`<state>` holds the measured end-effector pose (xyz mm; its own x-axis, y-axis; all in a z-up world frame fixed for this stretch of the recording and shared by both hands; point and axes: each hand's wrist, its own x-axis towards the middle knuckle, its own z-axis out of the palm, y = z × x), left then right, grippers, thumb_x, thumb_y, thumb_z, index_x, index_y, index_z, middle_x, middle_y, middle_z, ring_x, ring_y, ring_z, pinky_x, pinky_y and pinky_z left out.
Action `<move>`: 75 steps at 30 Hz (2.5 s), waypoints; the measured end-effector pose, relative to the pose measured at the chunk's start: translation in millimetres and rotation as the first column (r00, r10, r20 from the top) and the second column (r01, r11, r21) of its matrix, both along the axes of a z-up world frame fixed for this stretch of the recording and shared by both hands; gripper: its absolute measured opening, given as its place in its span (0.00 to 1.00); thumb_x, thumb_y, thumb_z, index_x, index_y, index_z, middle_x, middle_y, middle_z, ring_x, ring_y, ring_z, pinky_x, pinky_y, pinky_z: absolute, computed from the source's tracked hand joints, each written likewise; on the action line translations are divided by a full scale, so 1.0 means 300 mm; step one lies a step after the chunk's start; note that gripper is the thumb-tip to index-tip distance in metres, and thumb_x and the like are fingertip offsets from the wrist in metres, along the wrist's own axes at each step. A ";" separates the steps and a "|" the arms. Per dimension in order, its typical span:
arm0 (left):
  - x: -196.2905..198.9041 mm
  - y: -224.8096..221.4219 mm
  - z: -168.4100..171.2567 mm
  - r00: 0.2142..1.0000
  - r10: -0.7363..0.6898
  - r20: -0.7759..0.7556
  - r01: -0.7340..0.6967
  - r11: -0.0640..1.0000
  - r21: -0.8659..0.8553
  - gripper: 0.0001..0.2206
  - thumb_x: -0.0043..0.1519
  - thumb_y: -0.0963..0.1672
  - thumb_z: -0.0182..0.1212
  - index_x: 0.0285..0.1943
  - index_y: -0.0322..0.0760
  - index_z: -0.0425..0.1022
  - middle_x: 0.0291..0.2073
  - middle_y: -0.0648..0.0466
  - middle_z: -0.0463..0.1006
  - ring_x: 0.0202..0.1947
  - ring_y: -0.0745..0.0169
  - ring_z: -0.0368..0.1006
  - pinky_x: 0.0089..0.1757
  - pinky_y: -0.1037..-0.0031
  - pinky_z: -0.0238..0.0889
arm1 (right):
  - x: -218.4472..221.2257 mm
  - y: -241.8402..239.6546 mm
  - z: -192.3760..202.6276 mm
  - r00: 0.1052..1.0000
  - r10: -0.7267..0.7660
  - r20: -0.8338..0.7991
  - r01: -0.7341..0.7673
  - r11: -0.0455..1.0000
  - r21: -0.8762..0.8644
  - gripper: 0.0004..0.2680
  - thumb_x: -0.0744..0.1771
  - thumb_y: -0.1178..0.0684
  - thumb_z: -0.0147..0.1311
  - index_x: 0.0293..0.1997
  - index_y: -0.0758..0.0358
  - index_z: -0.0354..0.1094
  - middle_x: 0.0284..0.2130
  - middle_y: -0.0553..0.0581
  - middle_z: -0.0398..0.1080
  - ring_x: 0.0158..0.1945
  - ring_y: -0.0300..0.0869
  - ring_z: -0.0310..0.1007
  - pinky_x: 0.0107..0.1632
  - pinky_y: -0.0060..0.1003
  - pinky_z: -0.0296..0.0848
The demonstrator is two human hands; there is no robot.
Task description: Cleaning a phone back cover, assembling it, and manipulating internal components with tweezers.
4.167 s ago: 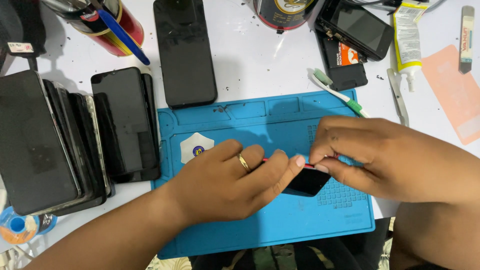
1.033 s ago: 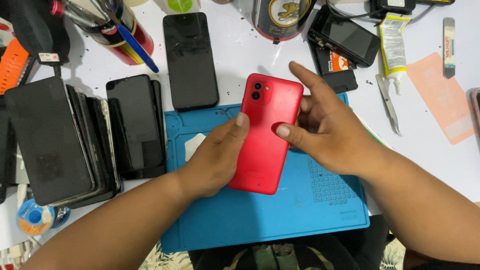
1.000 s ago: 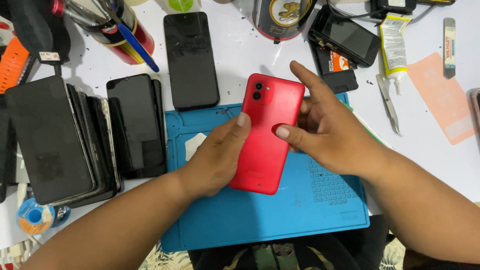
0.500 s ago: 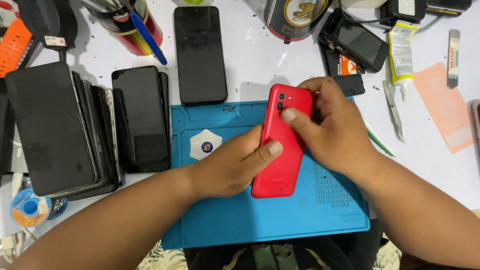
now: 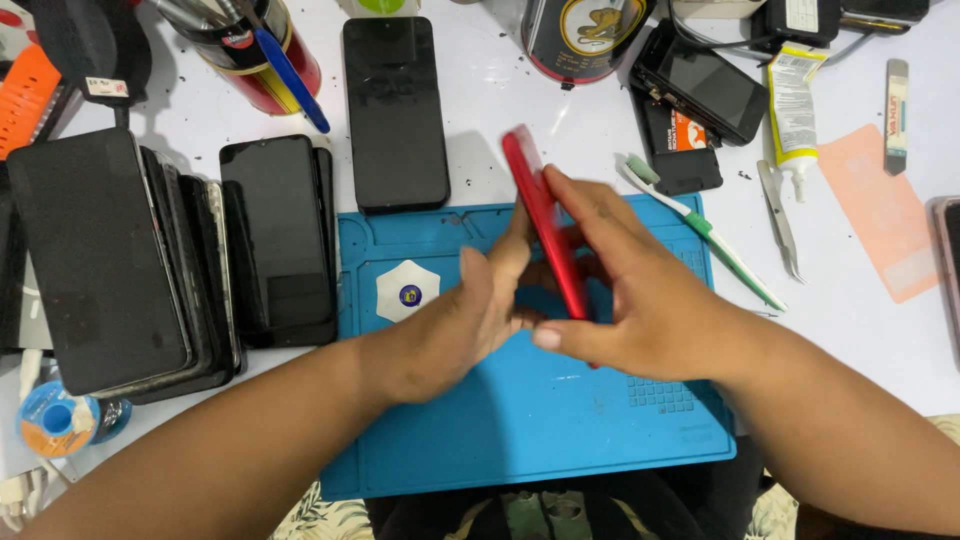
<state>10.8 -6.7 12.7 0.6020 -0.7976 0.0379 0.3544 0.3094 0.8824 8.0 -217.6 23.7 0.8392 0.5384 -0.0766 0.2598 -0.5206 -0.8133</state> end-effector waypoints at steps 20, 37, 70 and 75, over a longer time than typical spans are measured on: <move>-0.021 0.011 -0.077 0.681 0.187 0.708 -0.604 0.690 0.399 0.20 0.68 0.49 0.51 0.68 0.43 0.65 0.43 0.55 0.73 0.46 0.59 0.71 0.47 0.64 0.64 | 0.106 -0.040 -0.008 0.629 0.268 -0.729 0.631 0.372 0.681 0.26 0.69 0.40 0.52 0.70 0.71 0.59 0.58 0.76 0.69 0.51 0.60 0.76 0.50 0.53 0.77; -0.045 -0.007 -0.162 0.350 -0.318 0.881 -0.451 0.767 0.456 0.15 0.68 0.52 0.44 0.36 0.47 0.74 0.32 0.58 0.77 0.33 0.46 0.76 0.28 0.49 0.61 | 0.243 0.219 0.080 0.721 -0.408 -0.560 0.629 0.725 0.281 0.16 0.66 0.65 0.46 0.58 0.53 0.66 0.38 0.61 0.76 0.38 0.51 0.82 0.29 0.50 0.77; -0.058 -0.001 -0.262 -0.036 -0.231 0.972 -0.276 0.937 0.213 0.08 0.66 0.47 0.51 0.36 0.42 0.71 0.33 0.48 0.77 0.33 0.42 0.70 0.34 0.50 0.56 | 0.159 0.598 0.026 0.932 -0.142 0.334 0.145 0.989 0.015 0.13 0.63 0.55 0.45 0.50 0.60 0.73 0.37 0.60 0.67 0.39 0.53 0.70 0.42 0.45 0.66; -0.057 -0.021 -0.259 -0.137 -0.188 0.973 -0.360 0.924 0.128 0.09 0.66 0.47 0.53 0.34 0.43 0.71 0.28 0.50 0.75 0.28 0.44 0.67 0.30 0.49 0.51 | 0.156 0.545 0.074 0.277 0.280 0.919 0.170 0.927 -0.334 0.06 0.66 0.65 0.54 0.33 0.60 0.61 0.31 0.55 0.56 0.30 0.49 0.57 0.29 0.42 0.52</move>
<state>-6.2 -12.9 -65.1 0.1699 -0.8628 0.4762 -0.9743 -0.0747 0.2123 54.7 -54.1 45.8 0.3965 0.7154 0.5753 0.7527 -0.6121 0.2425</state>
